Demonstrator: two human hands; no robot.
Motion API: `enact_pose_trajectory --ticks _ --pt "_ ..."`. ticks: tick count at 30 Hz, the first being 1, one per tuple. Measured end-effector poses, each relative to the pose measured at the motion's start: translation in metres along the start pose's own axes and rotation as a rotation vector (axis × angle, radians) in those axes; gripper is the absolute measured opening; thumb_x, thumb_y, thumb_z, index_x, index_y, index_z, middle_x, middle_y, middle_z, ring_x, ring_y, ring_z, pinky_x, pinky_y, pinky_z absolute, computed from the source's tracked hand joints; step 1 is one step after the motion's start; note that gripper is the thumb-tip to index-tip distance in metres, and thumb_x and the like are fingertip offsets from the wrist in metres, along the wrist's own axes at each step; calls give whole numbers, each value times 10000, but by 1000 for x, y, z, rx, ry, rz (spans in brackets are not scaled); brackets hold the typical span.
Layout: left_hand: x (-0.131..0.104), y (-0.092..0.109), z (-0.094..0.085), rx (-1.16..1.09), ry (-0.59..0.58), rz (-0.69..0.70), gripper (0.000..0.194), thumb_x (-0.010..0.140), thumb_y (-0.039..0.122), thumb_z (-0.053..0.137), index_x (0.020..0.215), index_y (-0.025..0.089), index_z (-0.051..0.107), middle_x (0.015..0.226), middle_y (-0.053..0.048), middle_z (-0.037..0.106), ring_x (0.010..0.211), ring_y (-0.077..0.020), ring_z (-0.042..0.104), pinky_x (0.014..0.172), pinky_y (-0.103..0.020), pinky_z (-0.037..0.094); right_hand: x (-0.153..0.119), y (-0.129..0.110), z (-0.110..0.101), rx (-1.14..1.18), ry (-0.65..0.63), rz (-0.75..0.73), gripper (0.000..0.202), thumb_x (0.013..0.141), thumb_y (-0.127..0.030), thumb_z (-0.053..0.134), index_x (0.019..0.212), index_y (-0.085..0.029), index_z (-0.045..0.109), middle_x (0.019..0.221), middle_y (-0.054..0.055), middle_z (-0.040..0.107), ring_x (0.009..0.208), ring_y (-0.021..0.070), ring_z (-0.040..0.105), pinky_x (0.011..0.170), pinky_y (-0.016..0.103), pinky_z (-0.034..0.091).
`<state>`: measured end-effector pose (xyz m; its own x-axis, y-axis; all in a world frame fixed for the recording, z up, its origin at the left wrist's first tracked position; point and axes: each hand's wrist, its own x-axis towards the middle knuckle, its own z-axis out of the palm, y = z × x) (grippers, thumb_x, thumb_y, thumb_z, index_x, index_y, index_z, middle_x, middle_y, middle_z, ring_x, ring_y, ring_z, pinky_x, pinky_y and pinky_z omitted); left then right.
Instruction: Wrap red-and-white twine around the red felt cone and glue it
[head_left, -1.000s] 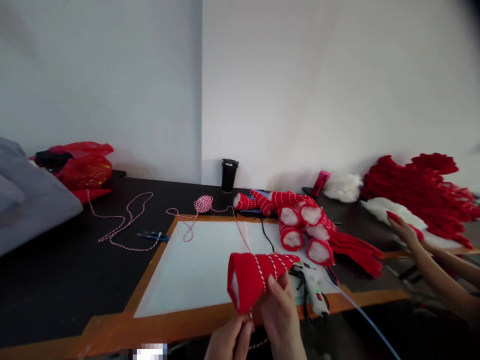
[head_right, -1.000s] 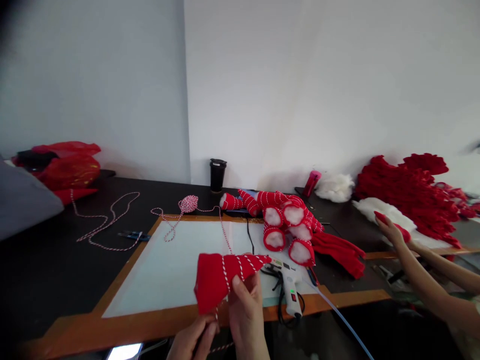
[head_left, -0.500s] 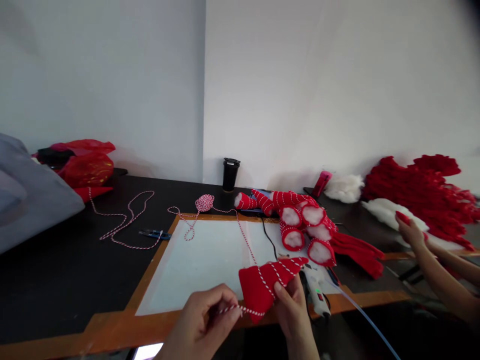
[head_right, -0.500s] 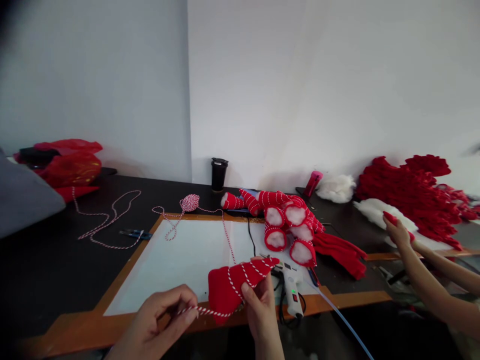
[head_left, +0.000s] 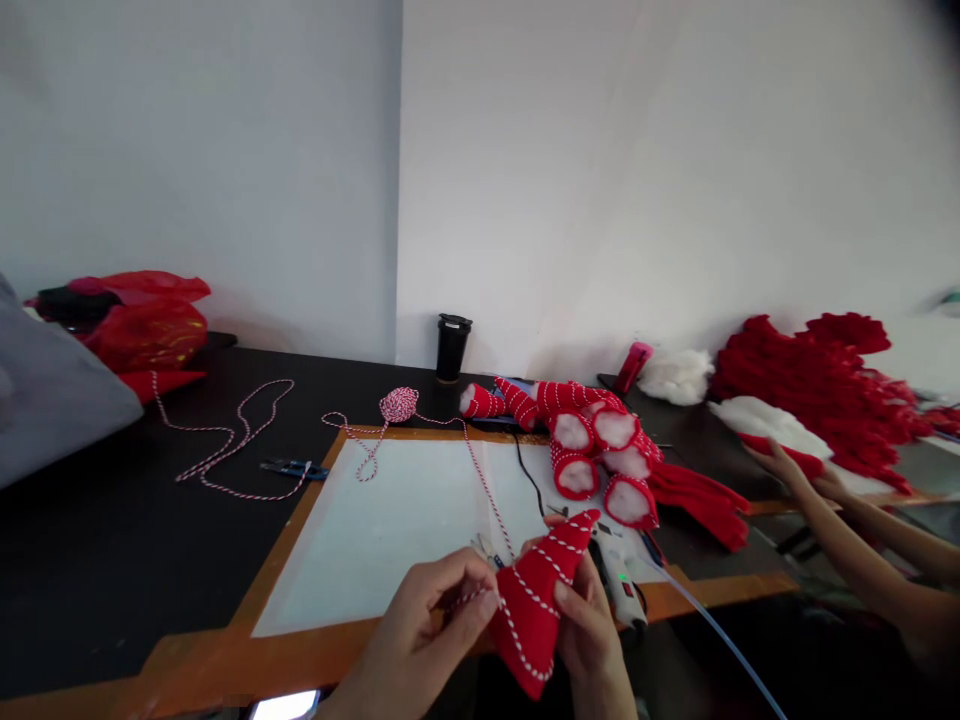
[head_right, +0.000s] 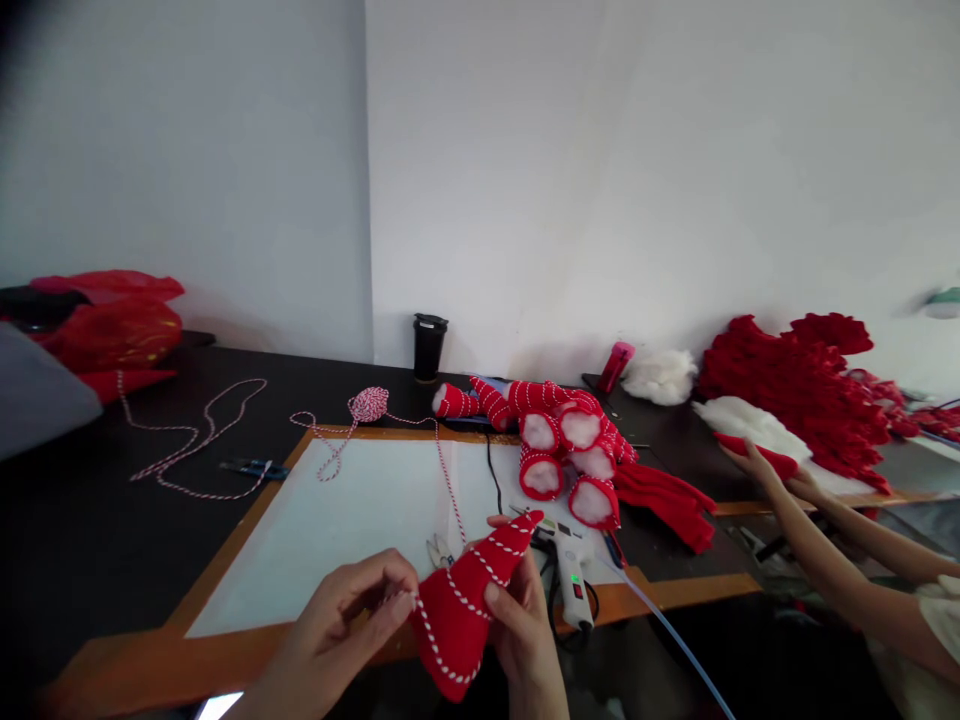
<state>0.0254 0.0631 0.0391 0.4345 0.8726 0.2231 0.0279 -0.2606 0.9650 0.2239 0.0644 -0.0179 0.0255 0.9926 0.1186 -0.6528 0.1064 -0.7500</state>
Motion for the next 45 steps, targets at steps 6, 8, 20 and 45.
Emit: enact_pose_trajectory --ticks 6,8,20,45 --pt "-13 2 -3 -3 -91 119 250 982 363 520 808 193 578 732 13 500 653 -113 455 606 -223 356 2 1 3 -108 64 -34 659 704 -269 869 1274 -272 538 1070 55 748 913 228 718 833 343 545" --pt "-14 -3 -7 -34 -36 131 255 995 361 495 814 197 570 731 13 485 659 -118 452 606 -227 358 2 0 2 -98 68 -43 673 689 -285 876 1269 -262 536 1051 63 750 904 241 721 826 359 552" --pt "4 -18 -7 49 123 -19 345 969 452 508 773 175 572 655 38 440 620 -120 395 576 -235 306 -6 -4 3 79 15 -47 723 599 -355 866 1267 -316 590 925 58 702 846 289 680 801 458 528" --pt "-8 -38 21 -74 82 -12 290 982 447 504 870 185 558 727 16 495 667 -128 451 611 -222 383 4 -1 4 225 -124 84 525 599 -436 709 1098 -303 614 640 -62 480 558 154 450 729 403 469"
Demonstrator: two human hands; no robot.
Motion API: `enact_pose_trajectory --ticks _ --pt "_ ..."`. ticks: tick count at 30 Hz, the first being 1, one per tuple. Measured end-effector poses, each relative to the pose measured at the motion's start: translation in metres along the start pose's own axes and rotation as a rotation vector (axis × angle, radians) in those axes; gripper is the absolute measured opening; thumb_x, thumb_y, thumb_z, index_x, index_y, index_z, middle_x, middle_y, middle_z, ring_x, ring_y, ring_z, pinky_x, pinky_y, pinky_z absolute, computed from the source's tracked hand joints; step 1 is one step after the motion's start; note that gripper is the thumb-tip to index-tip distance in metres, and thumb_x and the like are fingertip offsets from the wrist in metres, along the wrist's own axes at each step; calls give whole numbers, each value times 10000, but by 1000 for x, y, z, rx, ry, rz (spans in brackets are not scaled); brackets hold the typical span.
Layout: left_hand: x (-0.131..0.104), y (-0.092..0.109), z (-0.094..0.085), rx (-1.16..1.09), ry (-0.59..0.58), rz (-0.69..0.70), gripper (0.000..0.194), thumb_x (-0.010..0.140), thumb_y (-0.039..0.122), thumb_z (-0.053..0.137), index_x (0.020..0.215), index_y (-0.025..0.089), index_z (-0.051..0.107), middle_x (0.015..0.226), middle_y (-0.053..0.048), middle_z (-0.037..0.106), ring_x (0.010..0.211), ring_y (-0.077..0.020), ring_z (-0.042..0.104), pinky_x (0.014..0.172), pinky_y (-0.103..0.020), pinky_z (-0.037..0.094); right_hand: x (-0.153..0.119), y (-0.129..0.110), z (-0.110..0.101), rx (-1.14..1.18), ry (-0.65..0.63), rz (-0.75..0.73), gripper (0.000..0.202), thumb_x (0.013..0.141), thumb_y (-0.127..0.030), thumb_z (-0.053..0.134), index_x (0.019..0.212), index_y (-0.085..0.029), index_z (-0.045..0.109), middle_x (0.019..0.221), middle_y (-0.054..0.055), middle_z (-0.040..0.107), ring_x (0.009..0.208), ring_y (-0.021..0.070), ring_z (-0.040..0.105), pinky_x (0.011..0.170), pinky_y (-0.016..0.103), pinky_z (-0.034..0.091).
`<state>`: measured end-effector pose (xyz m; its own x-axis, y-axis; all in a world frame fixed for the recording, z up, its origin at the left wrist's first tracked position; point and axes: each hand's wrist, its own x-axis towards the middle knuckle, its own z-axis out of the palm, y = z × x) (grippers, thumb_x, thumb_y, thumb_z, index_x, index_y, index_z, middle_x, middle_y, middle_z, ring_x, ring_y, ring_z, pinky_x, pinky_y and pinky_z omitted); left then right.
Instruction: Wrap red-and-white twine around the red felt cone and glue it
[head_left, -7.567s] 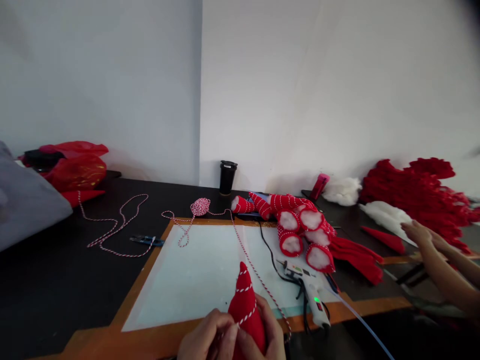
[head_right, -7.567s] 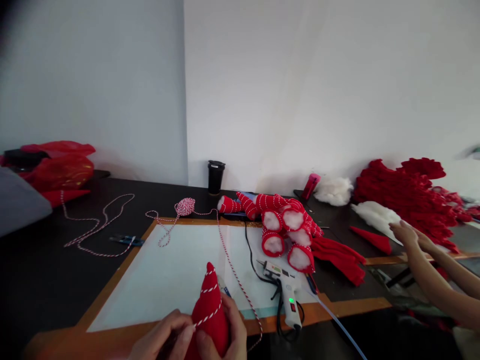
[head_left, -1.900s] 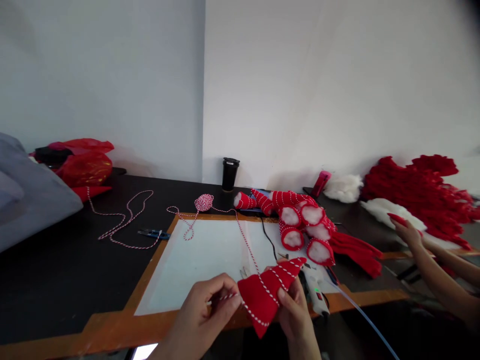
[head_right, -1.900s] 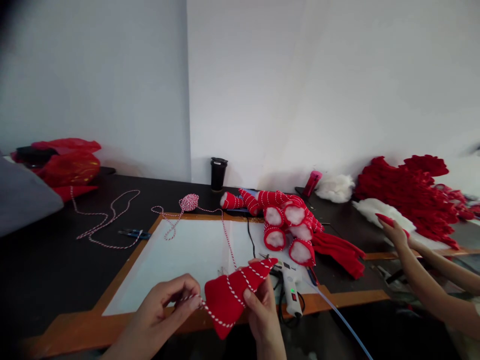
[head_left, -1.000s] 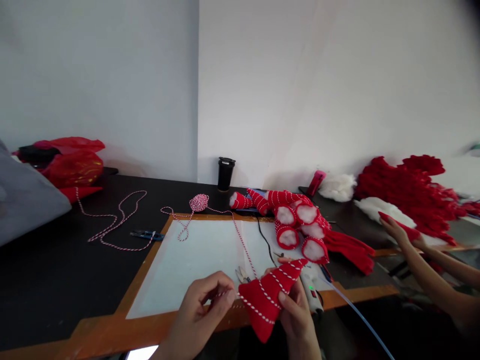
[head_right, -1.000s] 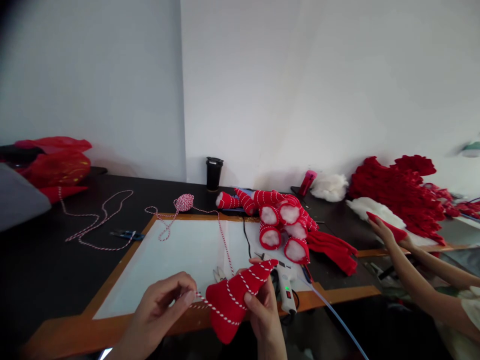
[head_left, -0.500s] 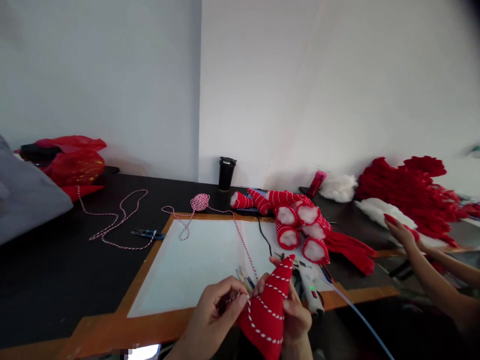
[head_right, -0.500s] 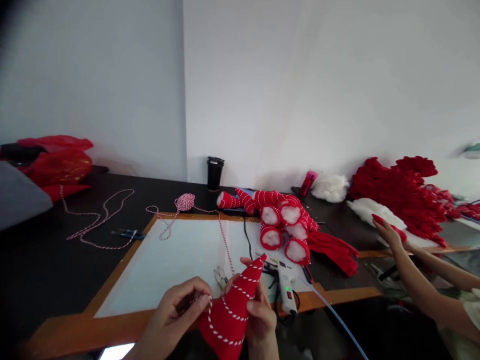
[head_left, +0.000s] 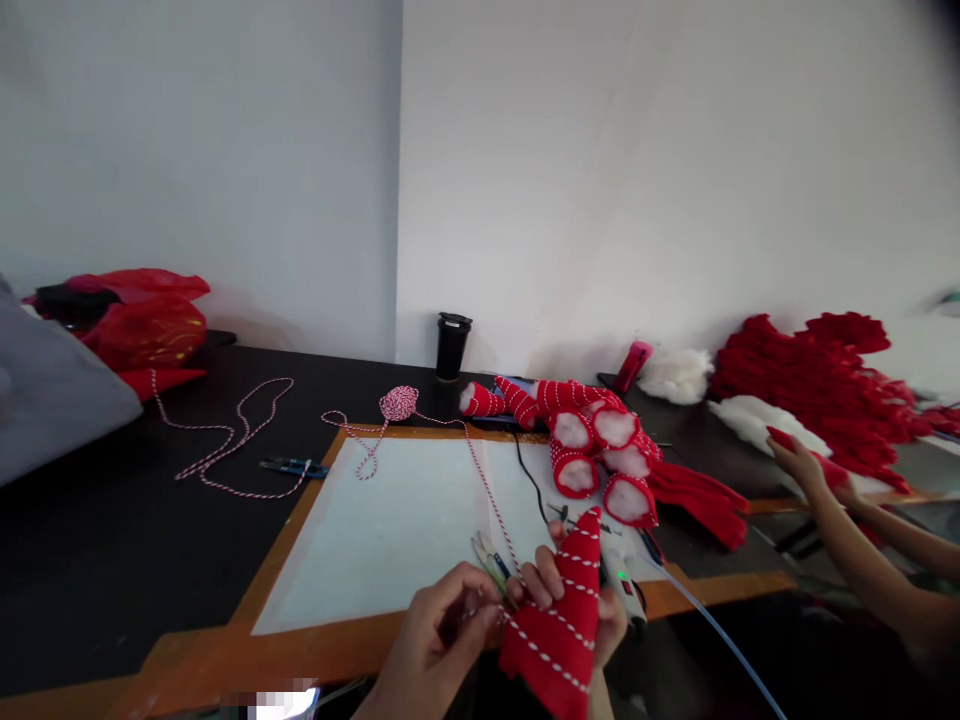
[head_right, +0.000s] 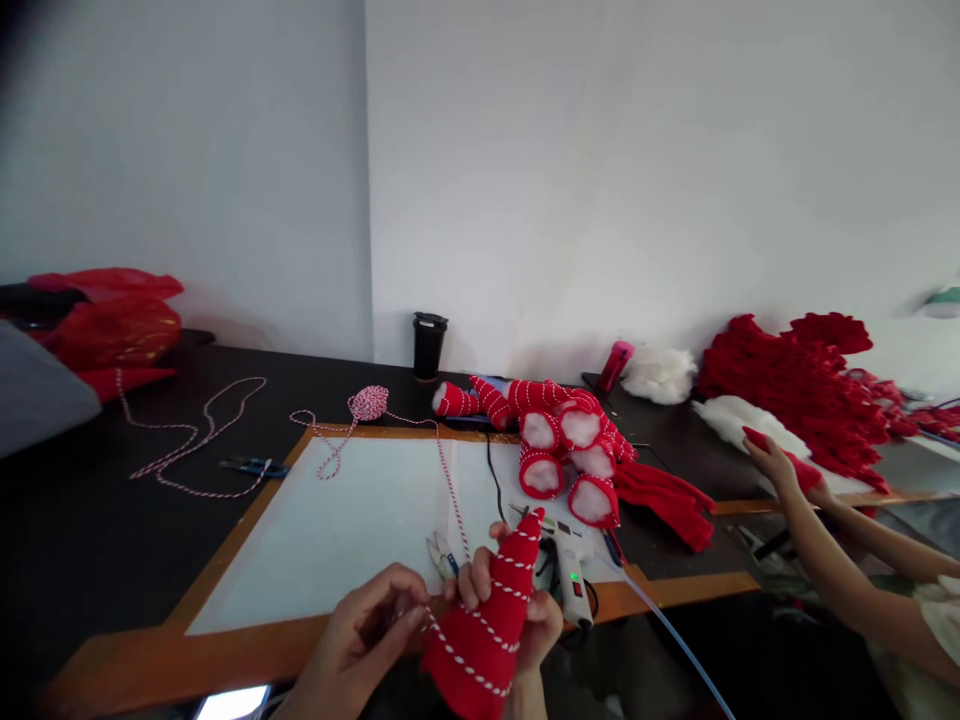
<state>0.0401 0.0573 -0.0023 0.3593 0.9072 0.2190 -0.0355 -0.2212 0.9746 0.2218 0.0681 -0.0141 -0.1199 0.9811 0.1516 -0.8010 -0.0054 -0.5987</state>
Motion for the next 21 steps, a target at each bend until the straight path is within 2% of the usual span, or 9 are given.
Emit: enact_pose_trajectory --ticks 2,4,6,9,12,15,17,19,21 --pt "-4 -3 7 17 -13 43 268 992 423 487 874 191 554 754 1 530 681 -134 485 622 -226 407 6 7 -6 44 -7 0 456 569 -496 765 928 -286 578 605 -96 437 455 101 325 641 351 450" --pt "-7 -4 13 82 10 127 251 1001 364 470 841 196 566 760 -12 568 675 -137 521 629 -230 425 13 15 -10 170 -27 -45 485 543 -555 813 808 -277 516 637 -117 454 384 40 199 566 308 421" --pt "-9 -4 18 171 74 265 210 996 277 468 843 205 592 749 -14 594 650 -134 549 624 -229 438 20 21 -10 305 -47 -85 449 613 -557 813 762 -271 501 658 -129 468 337 6 148 523 280 402" --pt "-10 -8 21 282 159 525 168 962 150 471 933 223 620 750 -25 642 647 -140 608 615 -222 480 26 25 -5 388 -52 -93 254 801 -458 745 803 -287 558 596 -146 452 297 15 241 523 247 421" --pt "-9 -20 21 445 216 752 229 941 111 481 1060 208 652 823 -64 708 712 -156 685 642 -216 541 29 26 2 440 -18 -146 98 917 -398 665 954 -323 614 570 -157 478 311 21 367 514 187 440" --pt "-11 -36 24 642 340 911 276 972 149 469 1133 184 690 876 -86 728 768 -154 717 695 -208 570 30 28 9 483 20 -206 170 970 -302 618 1137 -332 618 585 -167 539 346 7 465 525 135 459" --pt "-14 -46 29 723 400 965 309 990 176 445 1170 183 696 872 -86 728 772 -153 717 707 -214 576 31 30 14 489 40 -241 282 951 -235 645 1211 -338 603 597 -173 576 374 8 511 549 133 475" --pt "-18 -55 35 793 416 941 318 1000 248 457 1207 189 690 896 -93 734 788 -173 716 744 -262 588 34 33 17 480 55 -269 335 913 -211 688 1211 -344 611 594 -178 595 385 17 532 554 146 483" --pt "-22 -59 38 869 428 880 329 985 350 523 1233 203 683 923 -97 741 819 -204 720 791 -322 596 37 37 21 456 70 -277 300 904 -233 697 1174 -348 634 590 -176 601 386 23 540 545 157 482"
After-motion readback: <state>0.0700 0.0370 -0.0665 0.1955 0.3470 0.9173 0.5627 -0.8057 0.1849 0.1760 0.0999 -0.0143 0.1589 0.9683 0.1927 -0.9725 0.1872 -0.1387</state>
